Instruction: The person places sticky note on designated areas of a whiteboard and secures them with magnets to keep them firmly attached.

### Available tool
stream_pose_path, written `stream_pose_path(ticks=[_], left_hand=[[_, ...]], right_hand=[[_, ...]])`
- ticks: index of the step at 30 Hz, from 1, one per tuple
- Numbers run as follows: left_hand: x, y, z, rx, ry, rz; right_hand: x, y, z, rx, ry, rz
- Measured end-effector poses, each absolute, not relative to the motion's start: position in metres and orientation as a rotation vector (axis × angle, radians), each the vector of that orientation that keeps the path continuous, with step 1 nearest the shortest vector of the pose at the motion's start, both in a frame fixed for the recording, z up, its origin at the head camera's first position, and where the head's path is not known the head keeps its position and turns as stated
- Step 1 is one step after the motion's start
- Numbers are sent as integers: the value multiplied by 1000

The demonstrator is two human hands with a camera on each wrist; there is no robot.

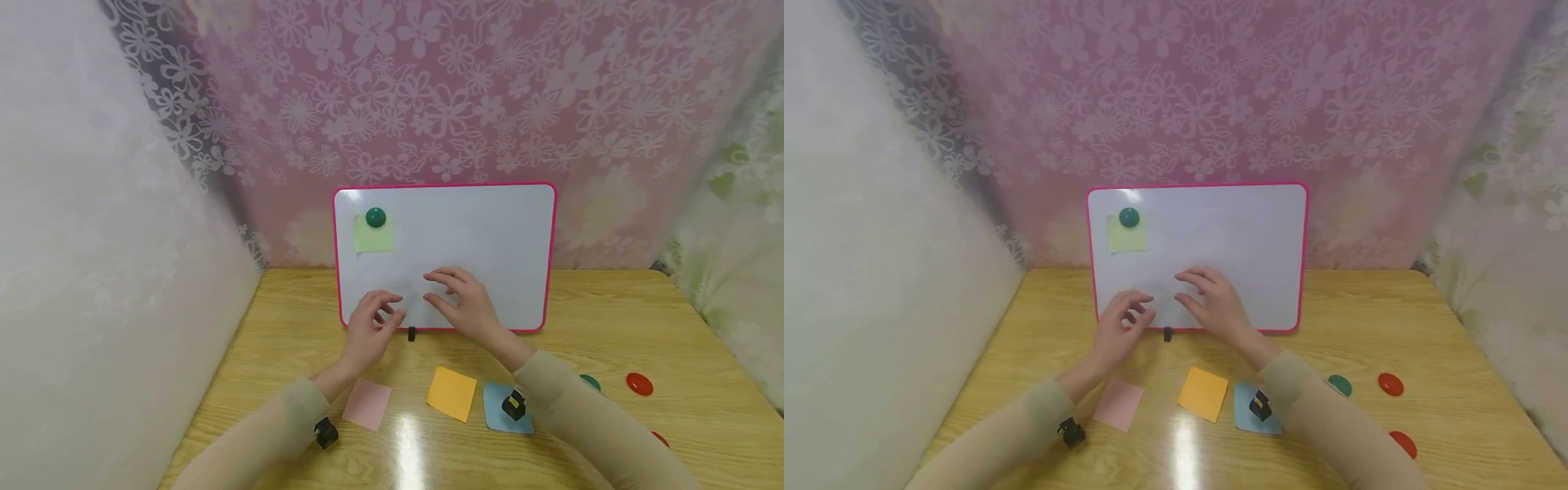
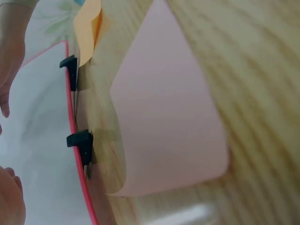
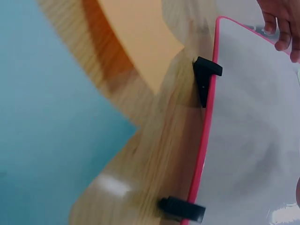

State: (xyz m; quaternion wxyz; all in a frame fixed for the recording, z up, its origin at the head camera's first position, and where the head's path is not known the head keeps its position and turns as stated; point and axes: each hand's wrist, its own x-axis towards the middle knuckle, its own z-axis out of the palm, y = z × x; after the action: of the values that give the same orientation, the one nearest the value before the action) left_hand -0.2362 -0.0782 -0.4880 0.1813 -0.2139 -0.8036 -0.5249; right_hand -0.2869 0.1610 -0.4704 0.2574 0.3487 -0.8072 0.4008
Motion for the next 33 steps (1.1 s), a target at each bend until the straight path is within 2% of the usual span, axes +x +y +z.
stream_pose_path(ticks=[12, 33], left_hand=[[-223, -93, -506, -695, -2434, -1518], [-207, -136, -512, -785, -2827, -1515]], right_hand=[[-270, 202, -483, 892, -2360, 1034], [-236, 282, -485, 938, -2580, 975]])
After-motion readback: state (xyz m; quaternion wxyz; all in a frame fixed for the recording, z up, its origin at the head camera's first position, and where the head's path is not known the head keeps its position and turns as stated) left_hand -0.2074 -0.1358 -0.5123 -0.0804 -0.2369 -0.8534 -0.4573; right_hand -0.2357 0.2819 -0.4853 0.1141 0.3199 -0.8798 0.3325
